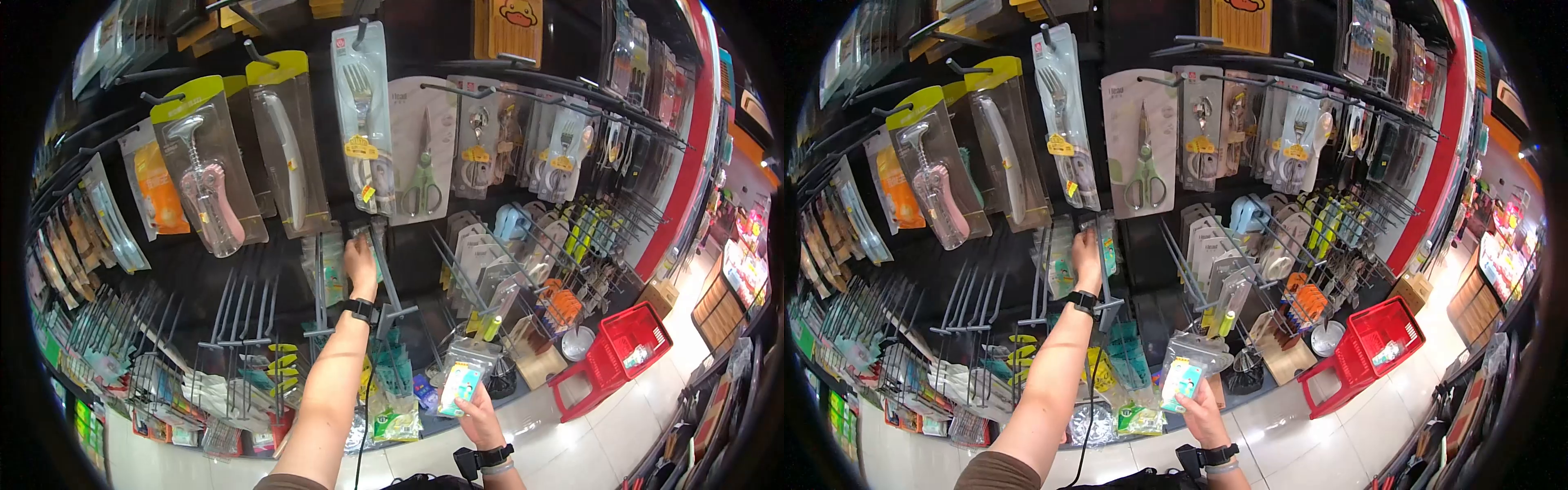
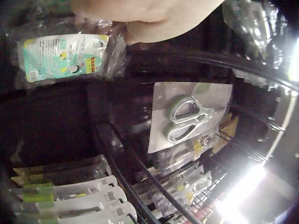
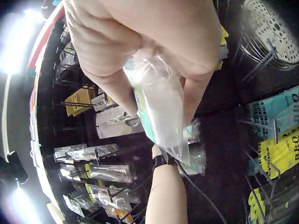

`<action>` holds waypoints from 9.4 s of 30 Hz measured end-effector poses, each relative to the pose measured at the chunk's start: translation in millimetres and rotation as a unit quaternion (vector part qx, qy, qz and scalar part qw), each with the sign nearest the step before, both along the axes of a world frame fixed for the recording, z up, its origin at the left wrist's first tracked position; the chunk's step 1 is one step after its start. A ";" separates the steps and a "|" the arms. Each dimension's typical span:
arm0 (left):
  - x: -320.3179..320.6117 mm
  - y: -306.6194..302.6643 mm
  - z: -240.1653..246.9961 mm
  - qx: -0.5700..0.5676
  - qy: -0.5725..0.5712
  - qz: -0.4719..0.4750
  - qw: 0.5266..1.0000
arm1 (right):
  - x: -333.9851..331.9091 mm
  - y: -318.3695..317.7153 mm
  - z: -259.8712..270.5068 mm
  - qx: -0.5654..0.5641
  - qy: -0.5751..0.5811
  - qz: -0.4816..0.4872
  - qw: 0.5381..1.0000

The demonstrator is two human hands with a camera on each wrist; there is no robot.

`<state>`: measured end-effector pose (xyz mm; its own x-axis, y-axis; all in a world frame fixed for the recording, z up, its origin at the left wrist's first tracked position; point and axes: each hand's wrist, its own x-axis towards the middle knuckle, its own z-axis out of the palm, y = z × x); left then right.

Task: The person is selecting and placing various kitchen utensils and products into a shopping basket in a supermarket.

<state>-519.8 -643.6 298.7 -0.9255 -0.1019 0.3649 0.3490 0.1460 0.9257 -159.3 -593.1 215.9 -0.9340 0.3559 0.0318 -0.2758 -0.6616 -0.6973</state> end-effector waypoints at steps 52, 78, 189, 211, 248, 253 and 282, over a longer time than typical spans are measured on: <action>22.3 -6.9 12.1 -0.004 0.101 -0.016 0.995 | 76.8 -0.8 13.7 0.067 -0.012 -0.133 0.989; 424.9 304.8 -140.7 -0.280 0.049 -0.495 0.821 | 378.7 337.7 -25.2 0.017 -0.043 -0.479 0.876; 486.2 242.0 -97.9 0.322 -0.163 -0.135 0.923 | 194.1 346.5 -28.2 0.066 -0.071 0.239 0.966; 281.0 -91.9 -0.6 0.286 0.035 0.051 0.956 | 65.1 163.3 -4.1 0.047 -0.060 0.263 0.962; 148.3 -71.1 -65.1 0.228 -0.059 0.215 0.948 | 7.7 186.4 -3.1 0.138 -0.059 0.346 0.926; 261.8 -26.9 -62.9 0.270 -0.056 0.019 0.961 | -2.5 157.9 -3.3 0.110 -0.030 0.318 0.941; 215.9 -20.0 29.8 0.207 0.000 0.062 0.976 | -17.6 152.1 -12.4 0.107 -0.030 0.347 0.931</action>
<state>-303.9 -663.6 328.5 -0.8964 -0.3529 0.2681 0.3522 -0.1999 0.9143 -176.9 -441.0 203.5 -0.9394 -0.3416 -0.0278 0.2103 -0.5105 -0.8337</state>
